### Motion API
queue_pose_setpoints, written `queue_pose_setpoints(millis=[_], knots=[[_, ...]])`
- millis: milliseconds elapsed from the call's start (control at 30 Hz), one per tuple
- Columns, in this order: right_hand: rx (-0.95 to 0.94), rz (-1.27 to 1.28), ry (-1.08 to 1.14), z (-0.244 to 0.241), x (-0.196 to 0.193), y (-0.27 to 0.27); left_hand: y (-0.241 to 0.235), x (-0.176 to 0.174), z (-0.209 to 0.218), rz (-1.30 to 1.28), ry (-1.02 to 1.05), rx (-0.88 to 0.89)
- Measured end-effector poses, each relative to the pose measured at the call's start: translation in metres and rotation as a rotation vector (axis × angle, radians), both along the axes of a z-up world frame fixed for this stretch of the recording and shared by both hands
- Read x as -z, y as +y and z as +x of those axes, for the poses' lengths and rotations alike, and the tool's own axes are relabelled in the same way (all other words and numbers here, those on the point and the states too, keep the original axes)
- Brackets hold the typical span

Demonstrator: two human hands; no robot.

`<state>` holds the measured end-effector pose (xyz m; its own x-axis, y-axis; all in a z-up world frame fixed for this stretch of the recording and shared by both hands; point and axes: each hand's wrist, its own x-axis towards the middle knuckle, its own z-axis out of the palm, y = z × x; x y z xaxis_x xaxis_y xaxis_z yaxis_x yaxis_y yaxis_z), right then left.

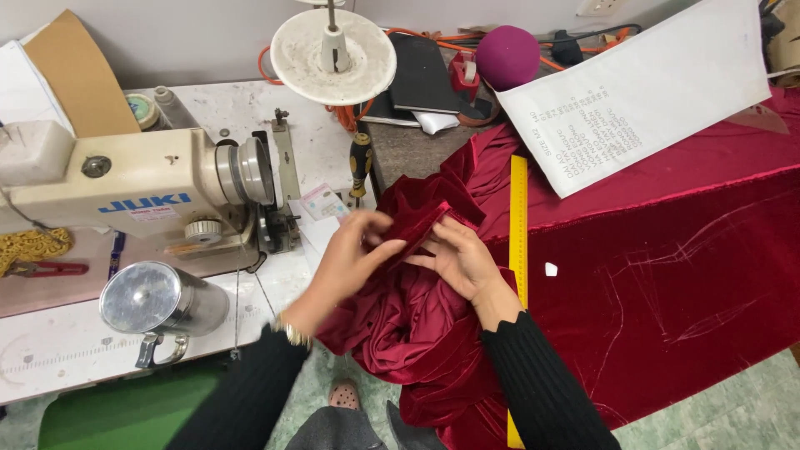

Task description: Measuring, marking with chalk, and cutting red velvet fabric on a workbench in a sewing factory.

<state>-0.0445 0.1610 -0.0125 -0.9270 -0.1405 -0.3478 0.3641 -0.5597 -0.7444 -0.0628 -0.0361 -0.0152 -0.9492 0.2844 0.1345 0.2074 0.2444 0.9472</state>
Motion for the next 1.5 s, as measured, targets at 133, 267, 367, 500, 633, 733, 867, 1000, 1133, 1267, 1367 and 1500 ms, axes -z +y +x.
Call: queue_pose_setpoints(millis=[133,267,367,500,633,733,867,1000,1133,1267,1367,1500], knots=[[0.025,-0.272,0.011,-0.004,0.044,0.021,-0.011,0.045,0.036,0.097,-0.225,-0.358],[0.081,-0.489,-0.04,-0.001,0.051,0.024,-0.009,0.055,0.051,0.206,-0.673,-0.217],[0.112,-0.532,-0.048,-0.003,0.071,0.031,0.001,0.03,0.054,0.363,-0.786,-0.157],[0.106,-0.501,-0.088,-0.004,0.085,0.039,0.009,0.043,0.046,0.564,-0.74,-0.205],[0.153,-0.553,-0.062,0.013,0.007,0.004,0.005,0.007,0.061,0.647,-0.482,-0.154],[0.186,-0.442,-0.061,0.004,0.026,0.01,-0.011,0.048,0.069,0.587,-0.335,0.045],[0.171,-0.369,-0.049,-0.009,0.066,0.035,-0.034,0.118,0.084,0.417,-0.227,0.081],[0.21,-0.503,0.045,-0.004,0.043,0.033,-0.038,0.076,0.093,0.367,-0.214,0.061],[0.193,-0.512,0.075,-0.004,0.042,0.034,-0.037,0.063,0.092,0.378,-0.208,0.028],[0.118,-0.428,0.081,-0.01,0.034,0.037,-0.029,0.019,0.076,0.349,-0.181,-0.087],[0.057,-0.162,0.07,-0.003,-0.002,0.047,-0.026,0.005,0.037,0.338,-0.027,-0.256],[0.04,0.537,0.067,0.016,-0.025,0.071,-0.023,0.036,0.002,0.061,0.259,-0.398]])
